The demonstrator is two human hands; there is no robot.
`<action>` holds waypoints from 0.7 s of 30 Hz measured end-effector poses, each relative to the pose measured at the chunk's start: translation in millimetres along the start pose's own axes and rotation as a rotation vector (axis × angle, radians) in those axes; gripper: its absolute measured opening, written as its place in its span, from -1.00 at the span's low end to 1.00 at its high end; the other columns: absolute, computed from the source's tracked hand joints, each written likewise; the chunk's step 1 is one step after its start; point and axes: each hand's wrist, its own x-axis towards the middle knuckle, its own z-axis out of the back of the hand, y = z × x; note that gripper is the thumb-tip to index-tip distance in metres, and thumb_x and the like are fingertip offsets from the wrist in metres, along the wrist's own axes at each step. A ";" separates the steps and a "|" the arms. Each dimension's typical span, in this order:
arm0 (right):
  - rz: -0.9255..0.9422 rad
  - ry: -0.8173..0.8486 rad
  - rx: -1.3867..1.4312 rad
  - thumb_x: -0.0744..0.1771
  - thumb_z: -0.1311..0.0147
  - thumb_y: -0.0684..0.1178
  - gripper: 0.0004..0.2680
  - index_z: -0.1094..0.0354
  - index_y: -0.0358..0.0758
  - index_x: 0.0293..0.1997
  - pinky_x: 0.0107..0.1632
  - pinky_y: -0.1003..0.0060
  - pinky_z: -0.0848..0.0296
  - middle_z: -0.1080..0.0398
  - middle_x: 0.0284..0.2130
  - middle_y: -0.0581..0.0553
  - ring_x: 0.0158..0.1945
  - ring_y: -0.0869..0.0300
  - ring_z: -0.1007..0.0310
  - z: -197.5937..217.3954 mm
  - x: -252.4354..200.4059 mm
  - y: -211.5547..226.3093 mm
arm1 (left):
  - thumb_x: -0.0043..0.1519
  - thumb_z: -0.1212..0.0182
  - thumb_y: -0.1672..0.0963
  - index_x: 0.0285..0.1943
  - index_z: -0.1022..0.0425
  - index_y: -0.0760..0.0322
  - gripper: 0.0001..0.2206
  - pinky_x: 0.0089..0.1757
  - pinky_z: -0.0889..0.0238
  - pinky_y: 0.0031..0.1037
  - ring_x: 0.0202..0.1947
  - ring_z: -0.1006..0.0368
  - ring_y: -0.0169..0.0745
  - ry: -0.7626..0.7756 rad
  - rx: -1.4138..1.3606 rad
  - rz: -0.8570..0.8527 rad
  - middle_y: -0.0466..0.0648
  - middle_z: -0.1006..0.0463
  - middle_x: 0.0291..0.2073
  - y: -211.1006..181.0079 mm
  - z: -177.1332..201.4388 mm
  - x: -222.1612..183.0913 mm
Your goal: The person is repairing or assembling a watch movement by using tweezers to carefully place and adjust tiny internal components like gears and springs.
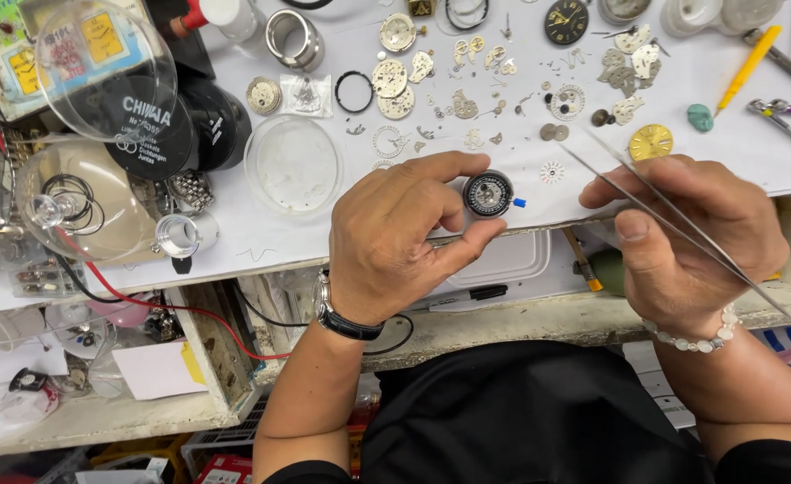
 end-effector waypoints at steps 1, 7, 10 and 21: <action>-0.024 -0.018 -0.043 0.41 -0.02 -0.20 -0.76 -0.16 -0.61 0.14 -0.19 0.09 -0.52 -0.42 -0.26 -0.59 -0.26 -0.33 -0.61 1.1 0.5 2.3 | 0.20 -0.48 0.20 -0.42 -0.30 0.23 -0.68 -0.43 -0.25 -0.50 -0.13 -0.66 -0.14 0.010 -0.001 -0.008 0.04 -0.67 -0.33 -0.9 0.3 1.4; 0.058 -0.078 -0.018 0.40 -0.08 -0.27 -0.83 -0.28 -0.52 0.10 -0.04 0.13 -0.66 -0.46 -0.12 -0.51 -0.14 -0.19 -0.62 10.0 -4.3 -0.2 | 0.19 -0.50 0.12 -0.47 -0.27 0.21 -0.62 -0.48 -0.15 -0.50 -0.51 -0.45 -0.29 -0.049 0.092 -0.030 0.06 -0.64 -0.26 4.7 -5.4 -3.3; 0.209 0.102 -0.257 0.41 -0.09 -0.29 -0.90 -0.34 -0.51 0.00 -0.01 0.00 -0.52 -0.44 -0.17 -0.56 -0.10 -0.27 -0.55 24.9 -2.6 11.0 | 0.21 -0.48 0.10 -0.48 -0.24 0.22 -0.60 -0.47 -0.14 -0.48 -0.47 -0.46 -0.28 -0.035 0.092 -0.011 0.05 -0.64 -0.28 3.8 -4.5 -2.2; 0.411 0.319 -0.420 0.35 -0.20 -0.36 -0.86 -0.41 -0.41 -0.02 0.17 -0.18 -0.56 -0.43 -0.13 -0.40 -0.07 -0.18 -0.55 44.1 -4.7 16.9 | 0.17 -0.52 0.02 -0.47 -0.26 0.21 -0.57 -0.46 -0.21 -0.49 -0.38 -0.53 -0.26 -0.063 0.120 -0.048 0.05 -0.65 -0.25 4.0 -6.9 -3.0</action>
